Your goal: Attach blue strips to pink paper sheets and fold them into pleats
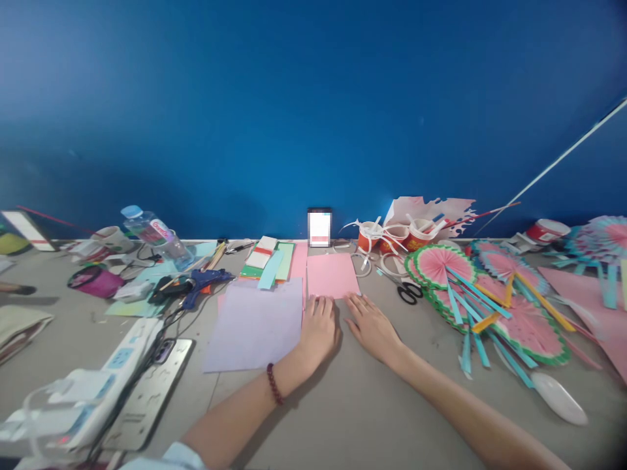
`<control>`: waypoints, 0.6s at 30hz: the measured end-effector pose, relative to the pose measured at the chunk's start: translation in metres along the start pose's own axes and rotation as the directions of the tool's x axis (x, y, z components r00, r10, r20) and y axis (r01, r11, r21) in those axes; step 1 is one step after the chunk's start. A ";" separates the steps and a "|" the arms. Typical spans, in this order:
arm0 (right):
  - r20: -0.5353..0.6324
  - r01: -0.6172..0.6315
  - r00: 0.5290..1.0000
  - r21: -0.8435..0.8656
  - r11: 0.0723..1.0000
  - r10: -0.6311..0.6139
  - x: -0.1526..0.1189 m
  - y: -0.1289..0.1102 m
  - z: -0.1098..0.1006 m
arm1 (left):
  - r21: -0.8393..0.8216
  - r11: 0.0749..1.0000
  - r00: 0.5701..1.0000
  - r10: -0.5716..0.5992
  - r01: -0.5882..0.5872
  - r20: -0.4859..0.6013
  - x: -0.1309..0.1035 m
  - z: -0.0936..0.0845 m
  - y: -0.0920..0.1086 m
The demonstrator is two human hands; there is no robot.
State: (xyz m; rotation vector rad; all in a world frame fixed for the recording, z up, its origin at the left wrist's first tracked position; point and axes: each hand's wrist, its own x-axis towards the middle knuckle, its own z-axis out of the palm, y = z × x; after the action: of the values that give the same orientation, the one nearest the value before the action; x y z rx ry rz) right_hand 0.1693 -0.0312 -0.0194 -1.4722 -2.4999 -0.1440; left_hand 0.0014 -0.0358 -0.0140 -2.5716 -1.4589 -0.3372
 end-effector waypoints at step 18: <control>0.040 -0.038 0.998 -0.034 0.999 0.039 -0.001 -0.004 -0.007 | 0.005 1.000 1.000 -0.004 0.004 0.000 0.000 -0.003 0.002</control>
State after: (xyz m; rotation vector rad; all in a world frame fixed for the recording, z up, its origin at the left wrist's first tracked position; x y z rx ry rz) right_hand 0.1674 -0.0354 -0.0125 -1.5503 -2.5109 -0.1507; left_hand 0.0024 -0.0378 -0.0112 -2.5648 -1.4637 -0.3343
